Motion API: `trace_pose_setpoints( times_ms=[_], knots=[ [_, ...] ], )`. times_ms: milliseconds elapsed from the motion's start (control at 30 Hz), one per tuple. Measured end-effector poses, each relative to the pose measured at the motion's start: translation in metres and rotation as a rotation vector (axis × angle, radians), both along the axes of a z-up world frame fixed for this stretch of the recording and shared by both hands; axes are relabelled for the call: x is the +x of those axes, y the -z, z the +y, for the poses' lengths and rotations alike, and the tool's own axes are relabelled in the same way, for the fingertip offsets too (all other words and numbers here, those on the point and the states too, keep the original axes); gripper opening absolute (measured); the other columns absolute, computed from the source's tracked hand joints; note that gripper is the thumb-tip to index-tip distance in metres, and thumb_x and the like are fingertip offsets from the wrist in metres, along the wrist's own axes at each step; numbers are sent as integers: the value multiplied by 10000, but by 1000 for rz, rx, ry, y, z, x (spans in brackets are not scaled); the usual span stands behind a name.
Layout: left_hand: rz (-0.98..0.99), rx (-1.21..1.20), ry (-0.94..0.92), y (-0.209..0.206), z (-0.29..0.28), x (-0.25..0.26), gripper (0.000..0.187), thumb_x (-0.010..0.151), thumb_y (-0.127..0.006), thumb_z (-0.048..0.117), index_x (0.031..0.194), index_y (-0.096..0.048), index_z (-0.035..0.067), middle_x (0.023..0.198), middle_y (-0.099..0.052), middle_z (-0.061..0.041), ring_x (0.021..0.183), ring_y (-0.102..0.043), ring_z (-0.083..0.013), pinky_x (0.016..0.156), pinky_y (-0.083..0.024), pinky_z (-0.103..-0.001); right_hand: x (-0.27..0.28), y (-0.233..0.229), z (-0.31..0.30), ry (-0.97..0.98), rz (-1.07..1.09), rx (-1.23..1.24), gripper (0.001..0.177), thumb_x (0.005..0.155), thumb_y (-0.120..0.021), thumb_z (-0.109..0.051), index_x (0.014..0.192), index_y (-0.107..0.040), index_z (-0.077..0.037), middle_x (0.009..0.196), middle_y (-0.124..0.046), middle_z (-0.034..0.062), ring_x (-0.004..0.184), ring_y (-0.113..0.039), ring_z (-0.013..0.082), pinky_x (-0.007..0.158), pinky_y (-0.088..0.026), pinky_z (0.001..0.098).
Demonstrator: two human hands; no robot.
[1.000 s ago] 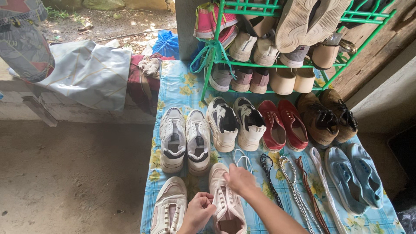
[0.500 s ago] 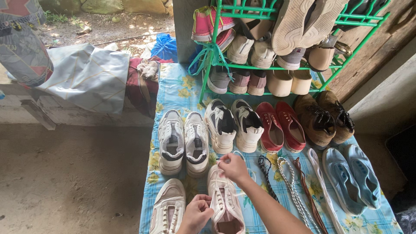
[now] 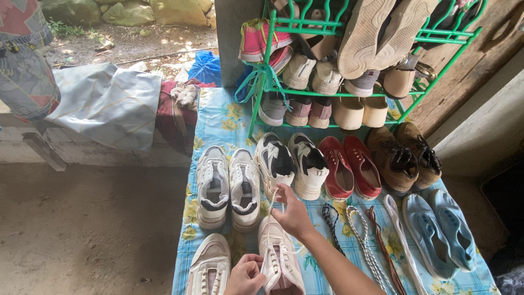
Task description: The person removes laces from several pairs of shoes on a table and then relaces them. They handle multiple lace types and shoe pairs, threading laces through eyelets and tying knots.
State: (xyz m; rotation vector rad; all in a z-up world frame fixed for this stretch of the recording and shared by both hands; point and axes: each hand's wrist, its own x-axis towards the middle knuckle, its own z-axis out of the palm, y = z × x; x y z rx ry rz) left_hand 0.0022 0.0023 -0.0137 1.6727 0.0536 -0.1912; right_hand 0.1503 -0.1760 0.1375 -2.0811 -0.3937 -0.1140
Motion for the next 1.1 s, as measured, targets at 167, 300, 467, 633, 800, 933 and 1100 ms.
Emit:
trace_pose_setpoints(
  times_ms=[167,300,467,633,800,933,1100],
  knots=[
    [-35,127,53,14,1,1,249,662,-744,116,539,-563,-2,1011,-649,-130,856,-658,-179,690,-522,-283,5,14,-13,63,261,-159,647,778,-681,-132,1394,-482,-112,1050,-785,95,919,-767,281,846,-581,386],
    [-77,280,165,25,1,1,274,644,-798,173,549,-609,-1,821,-592,-131,771,-629,-206,650,-517,-321,2,36,-31,181,429,-320,419,768,-745,-222,1147,-647,-71,898,-789,153,841,-755,294,798,-573,400],
    [-73,328,377,35,4,-3,346,662,-839,287,604,-644,8,749,-609,-134,770,-641,-227,670,-518,-341,-6,62,-39,113,595,-596,486,779,-790,-485,805,-721,-5,844,-738,211,825,-723,357,779,-559,429],
    [142,451,511,21,8,-6,402,683,-840,367,668,-644,17,755,-638,-134,768,-662,-239,691,-531,-356,-15,83,-37,145,579,-581,405,715,-811,-431,742,-730,-35,825,-728,201,853,-725,365,814,-567,427],
    [334,510,596,-16,15,4,466,704,-840,448,732,-645,26,760,-667,-134,767,-683,-252,713,-544,-371,-12,114,-34,179,428,-503,228,673,-763,-284,740,-742,-67,832,-747,173,852,-733,347,808,-575,409],
    [372,491,449,-51,12,13,521,721,-840,513,783,-646,34,764,-690,-134,766,-700,-262,730,-554,-383,-7,124,-38,215,554,-183,200,719,-787,-228,769,-726,-44,796,-767,135,736,-719,241,708,-562,363],
    [266,462,-48,-76,-15,16,523,735,-838,516,815,-632,42,762,-718,-137,748,-719,-278,725,-563,-392,-8,97,-35,255,754,348,270,773,-749,-55,1036,-701,-92,917,-726,42,788,-651,139,703,-503,316]
  ],
)
